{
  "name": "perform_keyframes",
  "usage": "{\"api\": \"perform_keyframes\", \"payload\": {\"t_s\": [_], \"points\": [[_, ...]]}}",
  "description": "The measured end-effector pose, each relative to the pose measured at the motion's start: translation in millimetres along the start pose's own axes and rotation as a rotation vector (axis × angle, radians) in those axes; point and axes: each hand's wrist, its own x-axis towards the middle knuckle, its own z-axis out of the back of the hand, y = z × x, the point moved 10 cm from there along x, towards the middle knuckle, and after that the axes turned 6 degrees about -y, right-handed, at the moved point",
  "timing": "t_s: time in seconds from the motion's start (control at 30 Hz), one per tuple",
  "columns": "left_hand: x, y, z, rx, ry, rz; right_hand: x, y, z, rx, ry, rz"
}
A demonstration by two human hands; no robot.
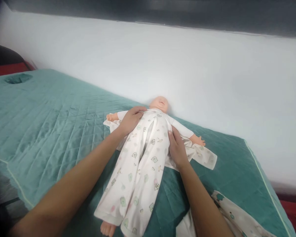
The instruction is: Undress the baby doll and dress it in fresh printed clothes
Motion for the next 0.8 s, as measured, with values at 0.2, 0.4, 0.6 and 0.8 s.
{"api": "perform_keyframes", "payload": {"t_s": [0.2, 0.4, 0.6, 0.8], "points": [[13.9, -21.1, -32.2, 0.133, 0.223, -0.117, 1.4, -1.4, -4.7, -0.035, 0.053, 0.003], [-5.9, -21.6, -26.4, 0.078, 0.216, -0.124, -0.1, 1.8, -6.3, -0.048, 0.081, 0.018], [-44.7, -21.9, -14.4, 0.033, 0.212, -0.127, 0.3, -0.2, -8.4, -0.035, 0.111, 0.043], [-70.3, -43.4, -6.1, 0.229, 0.097, -0.457, -0.8, 6.6, -2.4, -0.165, 0.052, 0.105]]}}
